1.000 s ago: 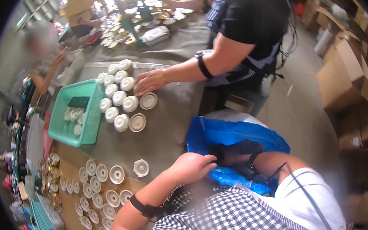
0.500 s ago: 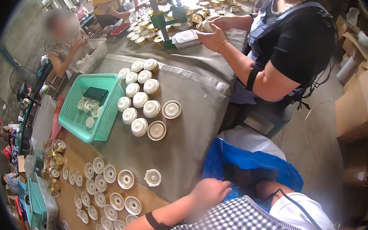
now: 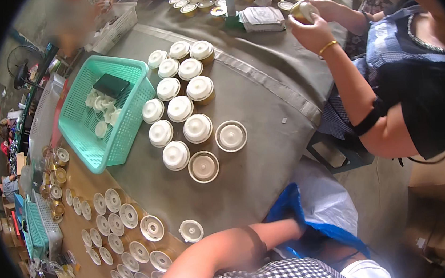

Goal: Assembling plastic and metal components into circular housings at a manufacturing table.

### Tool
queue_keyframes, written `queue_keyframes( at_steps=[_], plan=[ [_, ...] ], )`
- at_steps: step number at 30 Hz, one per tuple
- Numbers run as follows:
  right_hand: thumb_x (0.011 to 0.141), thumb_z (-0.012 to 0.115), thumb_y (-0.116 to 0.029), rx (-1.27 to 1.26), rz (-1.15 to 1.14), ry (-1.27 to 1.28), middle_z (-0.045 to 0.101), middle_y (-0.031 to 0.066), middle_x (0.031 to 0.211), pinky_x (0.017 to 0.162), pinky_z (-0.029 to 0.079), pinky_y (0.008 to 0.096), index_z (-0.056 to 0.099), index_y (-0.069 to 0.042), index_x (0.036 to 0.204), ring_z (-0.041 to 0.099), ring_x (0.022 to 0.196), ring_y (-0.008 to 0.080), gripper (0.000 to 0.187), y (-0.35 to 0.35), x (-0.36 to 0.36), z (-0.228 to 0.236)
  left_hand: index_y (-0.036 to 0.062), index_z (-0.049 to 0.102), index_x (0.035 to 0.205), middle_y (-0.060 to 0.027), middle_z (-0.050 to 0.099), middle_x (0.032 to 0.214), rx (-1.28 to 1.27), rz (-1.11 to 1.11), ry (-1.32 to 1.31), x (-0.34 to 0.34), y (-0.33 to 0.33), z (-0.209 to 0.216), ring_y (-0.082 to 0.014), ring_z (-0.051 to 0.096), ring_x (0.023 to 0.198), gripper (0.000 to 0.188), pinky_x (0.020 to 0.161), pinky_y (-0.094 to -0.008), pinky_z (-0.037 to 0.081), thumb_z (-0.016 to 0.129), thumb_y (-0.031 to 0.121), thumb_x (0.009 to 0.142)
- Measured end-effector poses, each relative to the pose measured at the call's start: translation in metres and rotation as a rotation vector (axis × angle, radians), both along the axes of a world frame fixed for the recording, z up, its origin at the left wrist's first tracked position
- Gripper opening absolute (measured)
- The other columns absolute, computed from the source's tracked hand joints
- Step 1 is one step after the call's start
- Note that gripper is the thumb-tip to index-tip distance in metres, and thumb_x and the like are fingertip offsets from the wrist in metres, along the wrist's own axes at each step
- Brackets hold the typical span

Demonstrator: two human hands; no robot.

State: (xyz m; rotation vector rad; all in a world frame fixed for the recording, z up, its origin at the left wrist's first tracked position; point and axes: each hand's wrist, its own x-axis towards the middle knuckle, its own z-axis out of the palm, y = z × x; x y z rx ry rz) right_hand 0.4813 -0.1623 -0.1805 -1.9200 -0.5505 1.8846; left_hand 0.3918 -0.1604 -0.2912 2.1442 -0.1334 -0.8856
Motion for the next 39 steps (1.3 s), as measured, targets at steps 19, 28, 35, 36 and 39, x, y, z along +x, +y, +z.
queue_keyframes(
  at_steps=[19, 28, 35, 36, 39],
  plan=[
    [0.099, 0.064, -0.033, -0.138, -0.342, -0.069, 0.07, 0.0049, 0.097, 0.064, 0.053, 0.0328, 0.068, -0.013, 0.116, 0.067, 0.079, 0.0165, 0.026, -0.045, 0.071, -0.006, 0.0053, 0.067, 0.132, -0.0169, 0.068, 0.131, -0.483, 0.565, 0.276, -0.01, -0.013, 0.039, -0.0292, 0.067, 0.118, 0.045, 0.097, -0.0409, 0.053, 0.066, 0.031, 0.095],
    [0.099, 0.064, -0.032, -0.173, -0.45, -0.102, 0.07, 0.0047, 0.095, 0.061, 0.052, 0.0322, 0.068, -0.013, 0.114, 0.067, 0.076, 0.0158, 0.025, -0.066, 0.06, 0.027, 0.0055, 0.064, 0.136, -0.0159, 0.068, 0.129, -0.688, 0.885, 0.407, -0.012, 0.014, 0.095, -0.0283, 0.067, 0.115, 0.048, 0.095, -0.0388, 0.053, 0.065, 0.033, 0.097],
    [0.099, 0.064, -0.032, -0.112, -0.387, -0.102, 0.07, 0.0046, 0.094, 0.059, 0.052, 0.0316, 0.069, -0.013, 0.113, 0.067, 0.074, 0.0153, 0.024, -0.041, 0.042, 0.062, 0.0028, 0.062, 0.137, -0.0187, 0.064, 0.135, -0.903, 1.221, 0.382, -0.023, 0.06, 0.157, -0.0282, 0.064, 0.12, 0.057, 0.099, -0.0406, 0.051, 0.064, 0.043, 0.097],
    [0.099, 0.064, -0.032, -0.106, -0.398, -0.12, 0.07, 0.0046, 0.093, 0.059, 0.052, 0.0315, 0.069, -0.013, 0.113, 0.067, 0.073, 0.0153, 0.024, -0.048, 0.045, 0.072, 0.0001, 0.063, 0.135, -0.022, 0.061, 0.141, -1.02, 1.177, 0.341, -0.016, 0.055, 0.17, -0.0288, 0.061, 0.127, 0.064, 0.104, -0.0437, 0.049, 0.064, 0.051, 0.096],
    [0.097, 0.067, -0.03, -0.096, -0.333, -0.126, 0.07, 0.0015, 0.088, 0.051, 0.047, 0.0263, 0.069, -0.014, 0.115, 0.065, 0.068, 0.0113, 0.024, -0.044, 0.032, 0.136, 0.0025, 0.046, 0.15, -0.0237, 0.054, 0.142, -0.804, 1.176, 0.107, -0.029, 0.058, 0.25, -0.0355, 0.06, 0.124, 0.078, 0.105, -0.0427, 0.048, 0.067, 0.053, 0.094]
  ],
)
